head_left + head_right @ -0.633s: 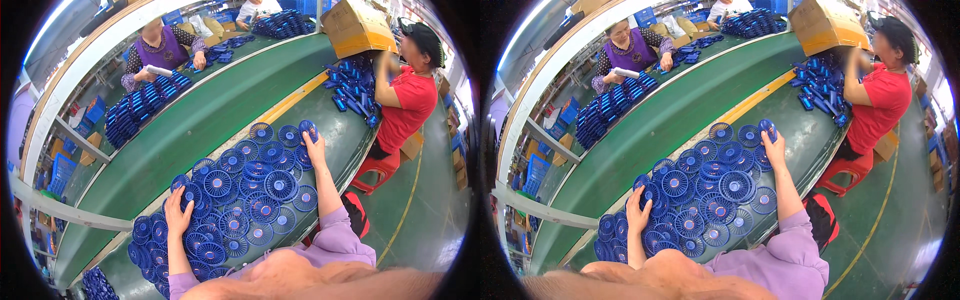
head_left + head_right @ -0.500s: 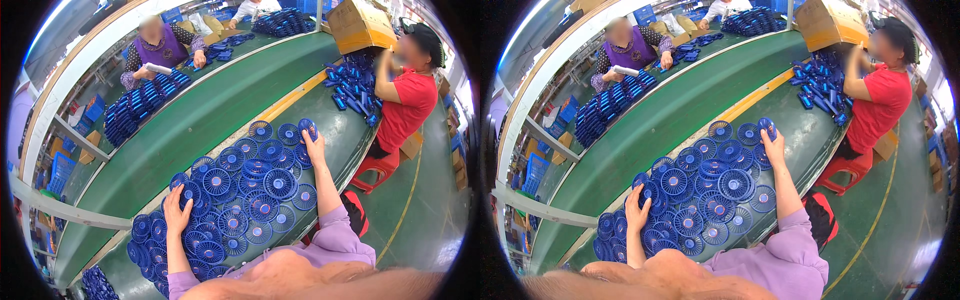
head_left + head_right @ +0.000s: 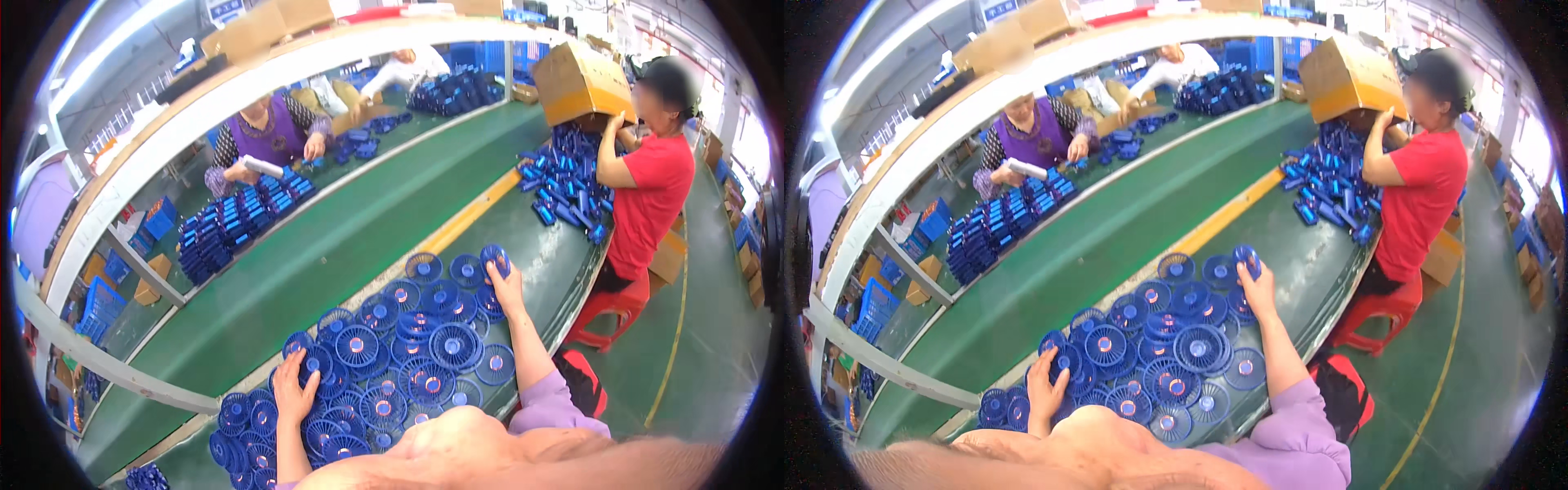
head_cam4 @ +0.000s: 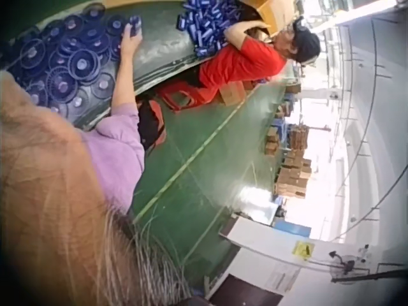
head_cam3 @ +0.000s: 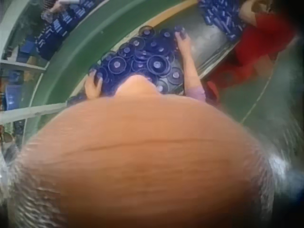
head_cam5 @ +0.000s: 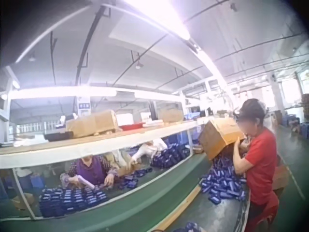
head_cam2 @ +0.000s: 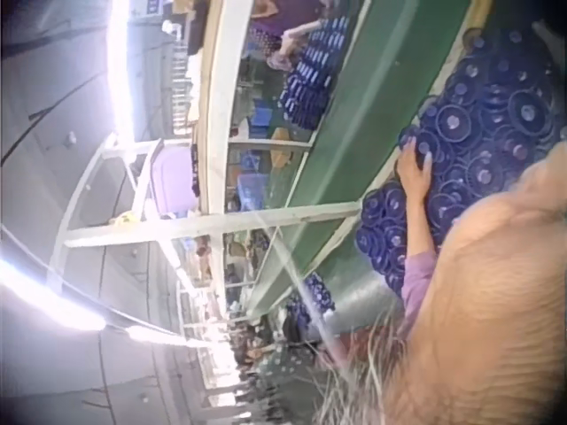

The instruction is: The person assembles portable fan covers by picking components from a conveyor belt, snapping them into fan grilles by hand, and arranging the assembled grilles on the table.

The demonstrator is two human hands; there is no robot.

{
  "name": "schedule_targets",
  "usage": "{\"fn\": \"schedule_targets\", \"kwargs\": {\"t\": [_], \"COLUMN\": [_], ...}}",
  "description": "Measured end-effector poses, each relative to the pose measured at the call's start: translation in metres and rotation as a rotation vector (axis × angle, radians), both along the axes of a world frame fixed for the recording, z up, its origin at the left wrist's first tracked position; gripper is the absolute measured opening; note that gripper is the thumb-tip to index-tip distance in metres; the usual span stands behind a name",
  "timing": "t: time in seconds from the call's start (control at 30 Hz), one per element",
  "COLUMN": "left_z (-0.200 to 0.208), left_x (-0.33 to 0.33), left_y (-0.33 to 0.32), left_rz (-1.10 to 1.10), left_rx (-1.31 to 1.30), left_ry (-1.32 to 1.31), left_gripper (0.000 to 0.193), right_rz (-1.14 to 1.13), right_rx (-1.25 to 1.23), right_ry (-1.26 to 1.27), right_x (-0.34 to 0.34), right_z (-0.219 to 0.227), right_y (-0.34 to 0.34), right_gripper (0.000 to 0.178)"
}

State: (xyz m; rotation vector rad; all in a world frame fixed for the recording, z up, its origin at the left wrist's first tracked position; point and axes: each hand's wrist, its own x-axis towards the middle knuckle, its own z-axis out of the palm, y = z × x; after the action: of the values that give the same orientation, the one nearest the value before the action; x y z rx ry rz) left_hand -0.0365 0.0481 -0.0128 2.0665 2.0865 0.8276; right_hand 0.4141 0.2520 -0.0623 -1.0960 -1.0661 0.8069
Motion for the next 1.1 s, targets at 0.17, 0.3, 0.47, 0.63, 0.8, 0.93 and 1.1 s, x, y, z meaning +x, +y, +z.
{"fn": "schedule_targets", "kwargs": {"t": [0.17,0.3,0.47,0.63,0.8,0.93,1.1], "left_z": [-0.010,-0.009,-0.006,0.002,-0.001,-0.002,-0.003], "left_x": [-0.005,-0.003,-0.004,-0.004,0.000,-0.002,-0.002], "left_y": [-0.004,-0.003,0.000,-0.004,0.005,0.000,0.005], "left_rz": [-0.011,-0.008,-0.016,-0.002,-0.031,-0.033,-0.034], "left_rx": [0.029,0.050,0.063,0.075,0.036,0.057,0.029], "left_ry": [0.022,0.017,0.010,0.028,-0.020,-0.001,0.004], "left_gripper": [0.057,0.056,0.055,0.055,0.054,0.052,0.052], "right_rz": [0.020,0.004,0.011,0.017,-0.052,-0.047,-0.051], "right_rx": [-0.034,-0.013,-0.040,-0.024,0.002,-0.014,0.002], "right_ry": [-0.014,0.005,-0.001,-0.026,0.041,0.016,-0.021], "right_x": [0.003,0.001,-0.001,-0.003,-0.002,-0.004,-0.001], "right_z": [-0.005,-0.006,-0.008,0.004,-0.009,-0.009,-0.005], "right_y": [-0.005,-0.005,0.002,0.002,0.004,0.005,0.004], "right_gripper": [0.026,0.025,0.031,0.032,0.038,0.035,0.034]}}
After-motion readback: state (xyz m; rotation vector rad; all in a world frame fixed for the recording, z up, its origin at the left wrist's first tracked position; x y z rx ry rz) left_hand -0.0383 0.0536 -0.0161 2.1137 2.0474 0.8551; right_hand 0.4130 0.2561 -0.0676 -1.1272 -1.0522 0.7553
